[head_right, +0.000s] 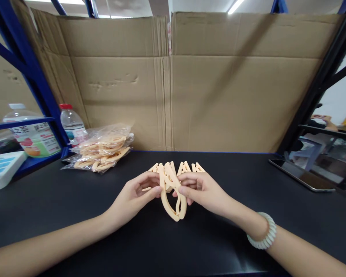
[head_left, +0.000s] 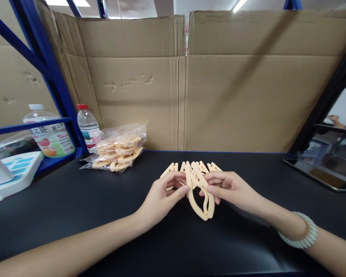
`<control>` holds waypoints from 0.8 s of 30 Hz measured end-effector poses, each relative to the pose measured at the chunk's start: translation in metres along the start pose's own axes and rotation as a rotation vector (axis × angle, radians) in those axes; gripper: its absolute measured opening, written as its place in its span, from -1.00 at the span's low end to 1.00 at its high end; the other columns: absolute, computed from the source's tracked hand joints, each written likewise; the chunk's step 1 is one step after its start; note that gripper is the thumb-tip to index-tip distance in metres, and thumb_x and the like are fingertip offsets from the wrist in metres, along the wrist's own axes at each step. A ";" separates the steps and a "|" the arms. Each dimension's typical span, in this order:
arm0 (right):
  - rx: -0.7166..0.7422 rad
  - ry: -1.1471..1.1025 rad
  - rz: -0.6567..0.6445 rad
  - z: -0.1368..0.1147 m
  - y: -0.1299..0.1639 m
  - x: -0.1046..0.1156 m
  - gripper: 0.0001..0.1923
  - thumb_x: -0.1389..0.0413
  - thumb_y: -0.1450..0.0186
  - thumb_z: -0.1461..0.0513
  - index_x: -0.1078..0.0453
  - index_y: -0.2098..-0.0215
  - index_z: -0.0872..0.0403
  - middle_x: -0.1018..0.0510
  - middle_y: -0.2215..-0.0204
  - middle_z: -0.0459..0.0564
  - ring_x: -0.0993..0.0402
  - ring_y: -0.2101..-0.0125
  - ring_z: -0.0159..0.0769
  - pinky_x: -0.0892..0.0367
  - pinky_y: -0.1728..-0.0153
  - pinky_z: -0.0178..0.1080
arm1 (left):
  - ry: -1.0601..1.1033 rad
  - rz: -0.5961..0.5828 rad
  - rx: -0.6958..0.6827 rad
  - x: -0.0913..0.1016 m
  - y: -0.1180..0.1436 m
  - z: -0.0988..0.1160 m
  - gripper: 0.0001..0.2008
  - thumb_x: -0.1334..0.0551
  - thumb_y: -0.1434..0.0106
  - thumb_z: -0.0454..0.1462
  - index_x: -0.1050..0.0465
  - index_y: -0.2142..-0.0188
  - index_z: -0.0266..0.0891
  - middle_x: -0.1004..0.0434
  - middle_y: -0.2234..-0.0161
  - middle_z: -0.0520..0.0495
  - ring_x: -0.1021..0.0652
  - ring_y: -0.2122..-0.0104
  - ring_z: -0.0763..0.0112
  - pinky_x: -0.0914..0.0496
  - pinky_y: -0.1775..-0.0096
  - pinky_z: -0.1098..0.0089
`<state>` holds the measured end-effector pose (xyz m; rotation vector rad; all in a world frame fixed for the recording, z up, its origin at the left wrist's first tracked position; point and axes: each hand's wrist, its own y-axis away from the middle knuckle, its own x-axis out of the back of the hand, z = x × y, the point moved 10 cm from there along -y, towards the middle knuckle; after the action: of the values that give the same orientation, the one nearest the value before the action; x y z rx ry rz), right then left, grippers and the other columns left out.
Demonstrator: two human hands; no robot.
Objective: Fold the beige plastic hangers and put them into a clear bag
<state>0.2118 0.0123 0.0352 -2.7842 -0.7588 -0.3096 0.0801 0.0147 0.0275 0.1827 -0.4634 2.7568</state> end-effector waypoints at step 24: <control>-0.345 0.768 0.148 0.060 0.009 0.141 -0.63 -0.07 -0.17 0.19 -0.42 0.05 0.06 -0.52 0.54 -0.04 -0.39 0.61 -0.31 -0.30 0.53 -0.28 | -0.828 -0.095 -0.267 -0.003 0.004 0.016 -0.66 -0.14 -0.24 -0.27 -0.33 -0.02 -0.12 -0.37 -0.05 -0.15 -0.34 -0.09 0.13 -0.24 -0.11 0.10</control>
<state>0.3439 0.0876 0.0136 -2.6312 -0.3214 -1.4772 0.0822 0.0046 0.0404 1.2489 -0.9753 2.3789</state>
